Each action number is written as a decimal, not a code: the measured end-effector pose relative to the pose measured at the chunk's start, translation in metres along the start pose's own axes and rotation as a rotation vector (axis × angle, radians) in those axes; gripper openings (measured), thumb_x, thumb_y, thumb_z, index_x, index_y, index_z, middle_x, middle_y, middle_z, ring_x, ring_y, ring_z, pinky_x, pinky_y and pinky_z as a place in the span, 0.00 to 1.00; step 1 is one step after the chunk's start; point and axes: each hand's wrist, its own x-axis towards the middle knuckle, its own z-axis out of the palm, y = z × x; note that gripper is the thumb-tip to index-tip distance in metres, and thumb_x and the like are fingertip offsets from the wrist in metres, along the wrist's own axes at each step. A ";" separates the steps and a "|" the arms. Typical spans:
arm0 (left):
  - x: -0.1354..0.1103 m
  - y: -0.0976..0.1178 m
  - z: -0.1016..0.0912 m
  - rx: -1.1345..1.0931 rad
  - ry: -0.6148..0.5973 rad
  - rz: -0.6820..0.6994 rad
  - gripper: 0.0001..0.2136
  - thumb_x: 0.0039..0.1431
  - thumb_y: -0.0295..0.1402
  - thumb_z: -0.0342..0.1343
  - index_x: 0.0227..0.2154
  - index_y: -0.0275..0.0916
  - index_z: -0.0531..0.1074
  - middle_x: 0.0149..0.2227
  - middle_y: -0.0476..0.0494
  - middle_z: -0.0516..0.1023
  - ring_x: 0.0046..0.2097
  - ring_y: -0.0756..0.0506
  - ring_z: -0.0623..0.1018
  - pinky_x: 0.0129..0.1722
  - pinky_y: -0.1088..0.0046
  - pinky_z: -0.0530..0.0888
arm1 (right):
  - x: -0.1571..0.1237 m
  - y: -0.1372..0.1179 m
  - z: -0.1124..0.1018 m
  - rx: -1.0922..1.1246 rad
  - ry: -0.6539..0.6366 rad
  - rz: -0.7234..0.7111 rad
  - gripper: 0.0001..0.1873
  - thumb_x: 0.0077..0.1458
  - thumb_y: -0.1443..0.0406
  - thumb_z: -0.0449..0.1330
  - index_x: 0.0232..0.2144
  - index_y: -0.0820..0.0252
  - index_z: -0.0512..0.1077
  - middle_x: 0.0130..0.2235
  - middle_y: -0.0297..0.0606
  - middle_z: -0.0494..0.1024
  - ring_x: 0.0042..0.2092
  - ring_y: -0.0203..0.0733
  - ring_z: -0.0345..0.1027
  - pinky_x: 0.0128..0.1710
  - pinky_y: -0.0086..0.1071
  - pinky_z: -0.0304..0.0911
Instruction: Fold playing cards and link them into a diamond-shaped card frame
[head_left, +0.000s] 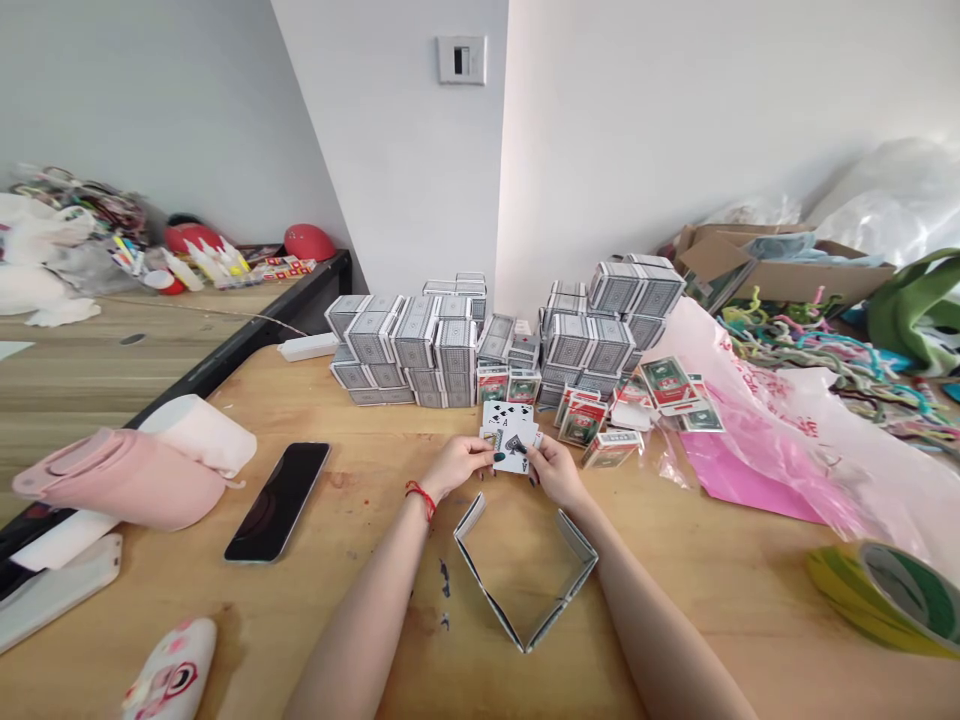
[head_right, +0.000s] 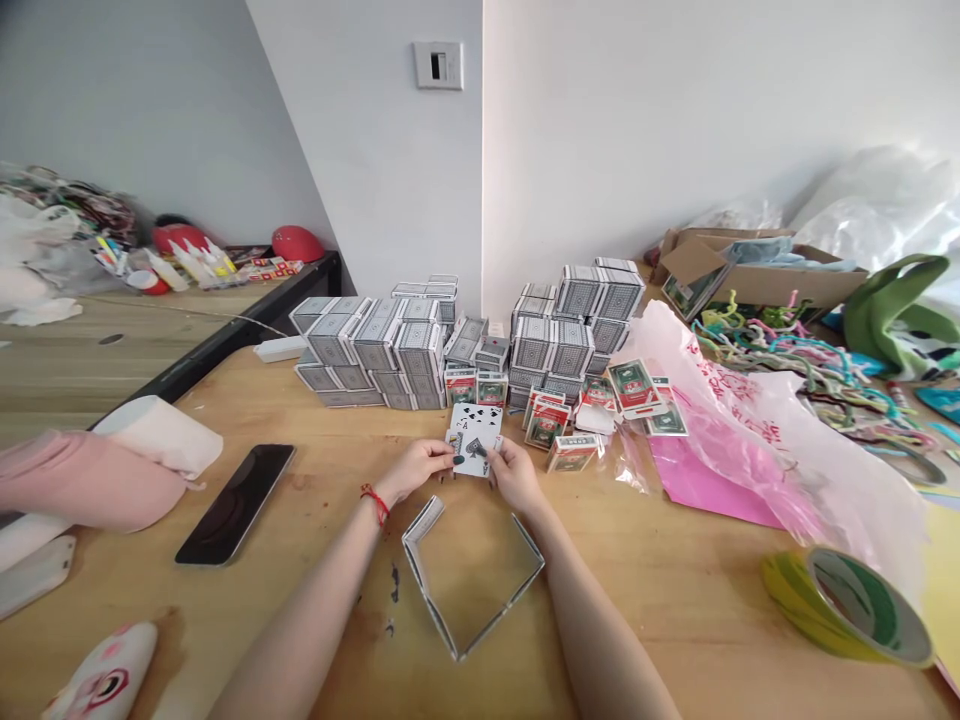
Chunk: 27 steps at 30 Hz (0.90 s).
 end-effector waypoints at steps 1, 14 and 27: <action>0.000 0.001 0.000 0.017 0.015 -0.007 0.15 0.43 0.43 0.57 0.19 0.33 0.69 0.18 0.50 0.68 0.21 0.53 0.64 0.23 0.78 0.61 | -0.001 0.000 0.001 -0.013 0.005 -0.003 0.19 0.49 0.48 0.53 0.25 0.59 0.61 0.14 0.25 0.60 0.14 0.30 0.52 0.14 0.25 0.48; 0.000 -0.004 0.014 0.357 0.267 0.075 0.11 0.47 0.36 0.52 0.16 0.36 0.62 0.18 0.53 0.64 0.23 0.52 0.62 0.24 0.77 0.57 | -0.006 -0.005 0.004 -0.099 0.073 0.018 0.21 0.48 0.47 0.53 0.24 0.58 0.63 0.12 0.27 0.61 0.14 0.33 0.54 0.13 0.27 0.49; -0.004 -0.006 0.020 0.368 0.304 0.058 0.10 0.49 0.36 0.49 0.17 0.37 0.60 0.18 0.52 0.67 0.23 0.52 0.65 0.25 0.76 0.58 | -0.003 -0.005 0.005 -0.060 0.068 0.089 0.20 0.48 0.48 0.53 0.24 0.59 0.63 0.15 0.31 0.70 0.11 0.33 0.56 0.10 0.27 0.49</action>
